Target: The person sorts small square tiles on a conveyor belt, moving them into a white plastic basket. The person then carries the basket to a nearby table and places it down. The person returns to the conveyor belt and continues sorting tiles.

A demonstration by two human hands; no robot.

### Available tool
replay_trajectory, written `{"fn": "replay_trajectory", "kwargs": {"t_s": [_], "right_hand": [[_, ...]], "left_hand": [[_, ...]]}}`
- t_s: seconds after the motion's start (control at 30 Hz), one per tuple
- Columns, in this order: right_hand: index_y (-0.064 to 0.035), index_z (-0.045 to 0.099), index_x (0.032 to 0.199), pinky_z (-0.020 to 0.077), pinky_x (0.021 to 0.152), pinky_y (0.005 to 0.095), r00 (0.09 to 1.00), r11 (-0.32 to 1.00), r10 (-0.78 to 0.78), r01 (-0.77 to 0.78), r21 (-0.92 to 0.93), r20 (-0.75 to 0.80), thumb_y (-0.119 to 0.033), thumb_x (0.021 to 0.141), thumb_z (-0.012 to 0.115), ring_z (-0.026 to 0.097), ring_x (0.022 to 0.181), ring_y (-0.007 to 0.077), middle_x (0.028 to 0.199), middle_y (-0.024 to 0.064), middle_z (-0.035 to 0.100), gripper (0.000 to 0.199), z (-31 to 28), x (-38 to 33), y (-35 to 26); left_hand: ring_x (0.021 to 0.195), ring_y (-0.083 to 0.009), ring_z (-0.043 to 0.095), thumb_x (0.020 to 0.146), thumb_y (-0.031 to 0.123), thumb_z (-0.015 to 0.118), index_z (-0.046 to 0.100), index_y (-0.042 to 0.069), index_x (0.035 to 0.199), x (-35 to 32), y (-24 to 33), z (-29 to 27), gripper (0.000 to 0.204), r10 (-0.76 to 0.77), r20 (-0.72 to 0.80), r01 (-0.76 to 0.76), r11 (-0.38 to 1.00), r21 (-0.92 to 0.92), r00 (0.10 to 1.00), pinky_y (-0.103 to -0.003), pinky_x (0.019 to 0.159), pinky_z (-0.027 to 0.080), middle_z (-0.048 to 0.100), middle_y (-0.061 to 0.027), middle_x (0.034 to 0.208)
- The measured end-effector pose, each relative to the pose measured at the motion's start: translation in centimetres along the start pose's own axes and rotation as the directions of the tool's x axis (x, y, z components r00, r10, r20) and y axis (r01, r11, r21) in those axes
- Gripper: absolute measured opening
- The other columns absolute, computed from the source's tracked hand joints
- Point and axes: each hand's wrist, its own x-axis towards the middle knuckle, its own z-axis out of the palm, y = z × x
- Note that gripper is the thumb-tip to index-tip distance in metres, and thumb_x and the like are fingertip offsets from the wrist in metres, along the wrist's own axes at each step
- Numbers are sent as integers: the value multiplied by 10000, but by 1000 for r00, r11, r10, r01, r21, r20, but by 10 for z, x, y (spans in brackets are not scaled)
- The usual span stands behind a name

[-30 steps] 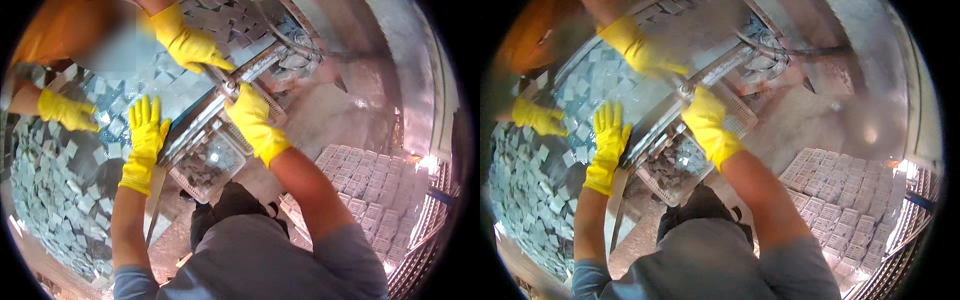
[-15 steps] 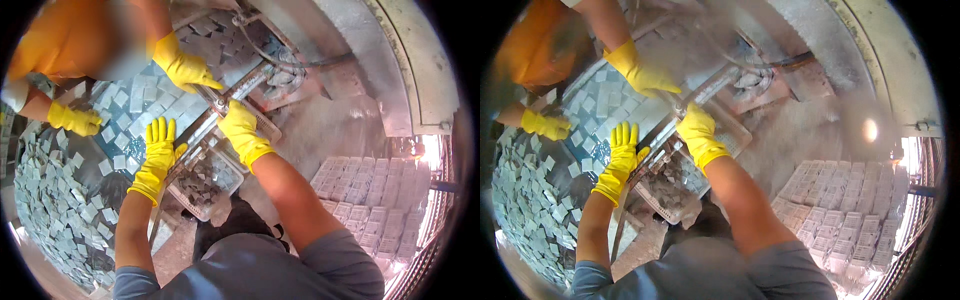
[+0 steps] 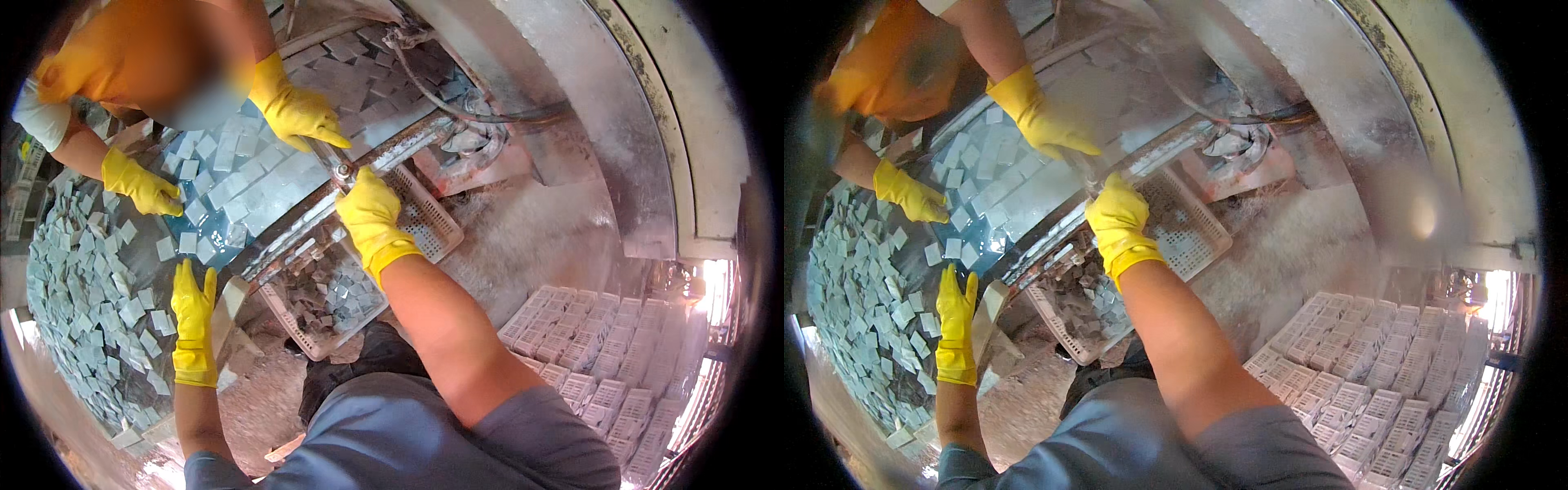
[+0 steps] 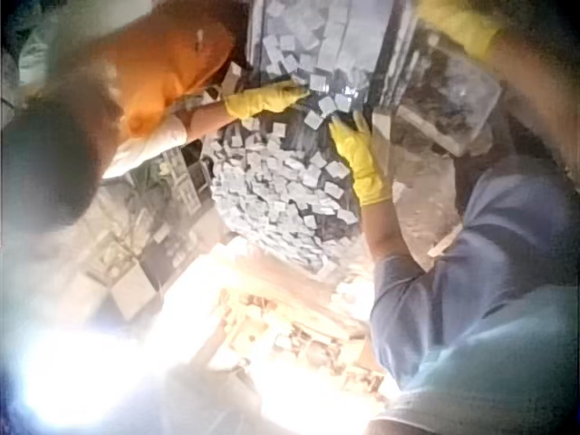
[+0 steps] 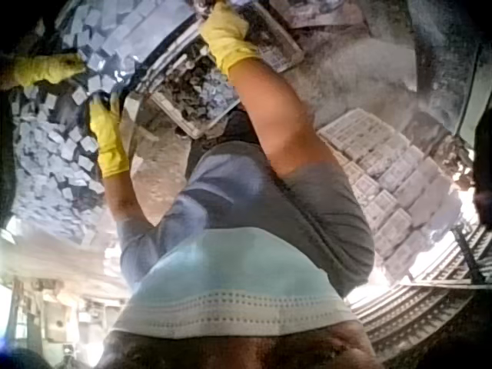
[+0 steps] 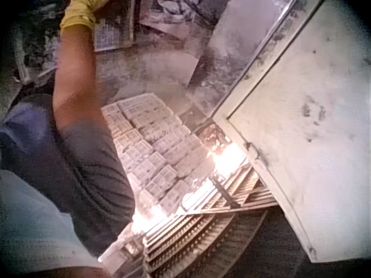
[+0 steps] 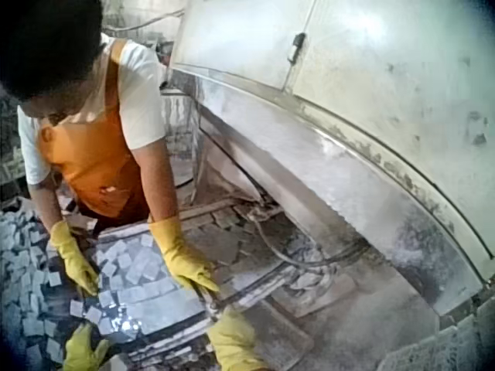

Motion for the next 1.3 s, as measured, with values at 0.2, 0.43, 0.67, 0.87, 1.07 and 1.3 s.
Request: {"fn": "replay_trajectory", "kwargs": {"t_s": [0.2, 0.43, 0.67, 0.87, 1.07, 1.3], "right_hand": [[-50, 654, 1245, 598, 907, 507, 1000, 999, -15, 14, 37, 21, -393, 838, 846, 756, 1063, 403, 1112, 219, 773, 566, -13, -6, -2], [-48, 637, 1276, 598, 913, 515, 997, 998, -22, 18, 56, 73, -395, 840, 844, 752, 1070, 424, 1127, 222, 768, 595, -12, -4, -4], [-68, 636, 1244, 585, 903, 534, 999, 997, -35, 33, 73, 32, -424, 837, 829, 741, 1052, 428, 1124, 206, 763, 574, -5, 0, 0], [-66, 630, 1302, 586, 886, 535, 1000, 999, -26, 26, 26, 7, -451, 836, 825, 743, 1028, 422, 1117, 210, 758, 635, -2, 2, 4], [-2, 563, 1486, 568, 964, 469, 951, 810, -308, 241, 534, 38, -417, 961, 780, 723, 1131, 362, 1246, 240, 731, 704, -8, 5, 37], [-21, 655, 1411, 507, 1081, 502, 770, 775, -513, 605, 181, -380, -372, 972, 775, 634, 1271, 446, 1382, 274, 672, 575, -6, 215, 67]], "left_hand": [[1308, -588, 524, 940, 619, 715, 472, -136, 1476, 23, 91, 29, 958, -206, 235, 180, 976, 126, 950, -607, 1124, 424, 496, -433, 1466], [1086, -506, 640, 846, 548, 831, 616, -62, 1199, 39, 123, 24, 737, 45, 120, -57, 993, 103, 992, -517, 891, 557, 634, -320, 1218], [1268, -501, 607, 875, 418, 826, 604, 32, 1432, 62, 92, 30, 712, 236, -199, -216, 969, 120, 951, -565, 1073, 488, 619, -321, 1396], [1455, -518, 429, 931, 504, 747, 486, 51, 1562, 119, 164, 91, 819, 132, -151, -133, 991, 3, 980, -655, 1230, 265, 456, -329, 1585], [1504, -511, 382, 966, 564, 675, 452, 48, 1602, 146, 206, 118, 850, 3, -142, 10, 996, 93, 990, -655, 1262, 204, 425, -304, 1627], [1539, -487, 350, 942, 566, 677, 434, 53, 1620, 143, 210, 103, 884, -87, -50, 92, 990, 111, 995, -628, 1290, 164, 386, -315, 1654]]}}
